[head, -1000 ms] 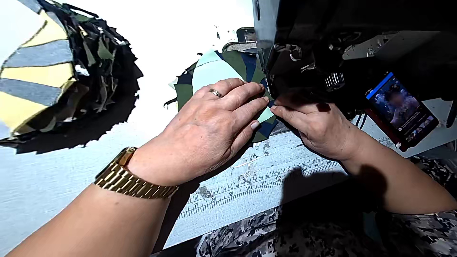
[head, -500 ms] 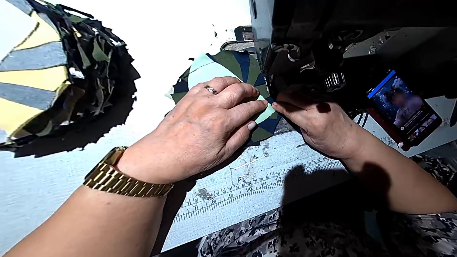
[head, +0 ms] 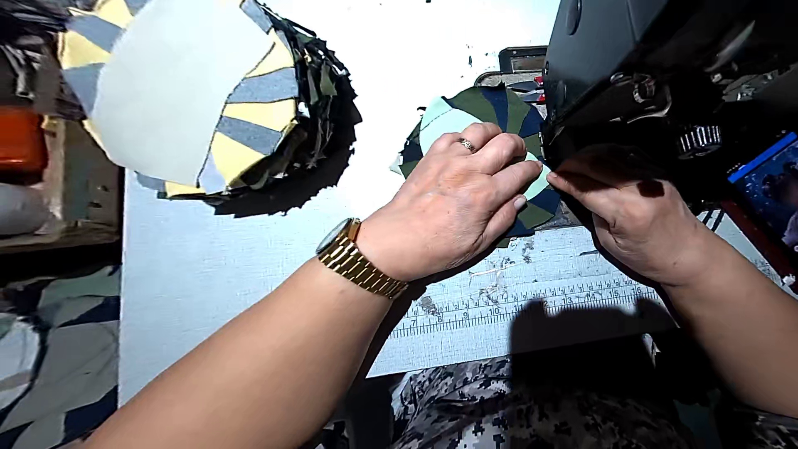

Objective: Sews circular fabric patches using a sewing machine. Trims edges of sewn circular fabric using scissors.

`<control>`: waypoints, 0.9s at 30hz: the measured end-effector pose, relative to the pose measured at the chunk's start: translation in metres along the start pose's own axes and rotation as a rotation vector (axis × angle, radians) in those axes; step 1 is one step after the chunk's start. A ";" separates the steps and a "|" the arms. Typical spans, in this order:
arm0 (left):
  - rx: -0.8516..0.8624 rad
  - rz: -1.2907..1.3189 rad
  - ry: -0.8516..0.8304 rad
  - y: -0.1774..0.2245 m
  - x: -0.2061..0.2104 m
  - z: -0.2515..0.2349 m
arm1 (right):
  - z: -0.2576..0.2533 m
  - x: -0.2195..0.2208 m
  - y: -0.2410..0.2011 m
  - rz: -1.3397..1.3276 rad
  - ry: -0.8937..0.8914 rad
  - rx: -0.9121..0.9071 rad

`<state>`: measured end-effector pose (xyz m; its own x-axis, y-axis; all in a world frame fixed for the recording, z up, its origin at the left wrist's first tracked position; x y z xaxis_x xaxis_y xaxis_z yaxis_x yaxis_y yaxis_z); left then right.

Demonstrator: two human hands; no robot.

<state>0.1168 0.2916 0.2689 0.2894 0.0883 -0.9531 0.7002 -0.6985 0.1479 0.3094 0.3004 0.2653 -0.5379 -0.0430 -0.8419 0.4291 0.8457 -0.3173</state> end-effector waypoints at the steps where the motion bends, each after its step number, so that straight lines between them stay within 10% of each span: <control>1: -0.008 -0.014 -0.002 0.001 0.000 -0.001 | 0.000 0.000 0.002 0.010 0.004 0.012; 27: -0.054 -0.044 0.025 0.004 0.000 0.003 | -0.002 -0.001 0.002 0.002 -0.016 0.074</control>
<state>0.1178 0.2869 0.2688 0.2734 0.1359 -0.9523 0.7466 -0.6541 0.1210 0.3093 0.3030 0.2668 -0.5258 -0.0502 -0.8492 0.4828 0.8043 -0.3464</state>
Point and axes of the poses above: each hand's wrist, its own z-axis away from the middle knuckle, its own x-axis out of the palm, y = z × x, the point moved 5 cm from there along -z, towards the middle knuckle, and after that the axes turned 6 degrees about -z, right-handed, at the moved point
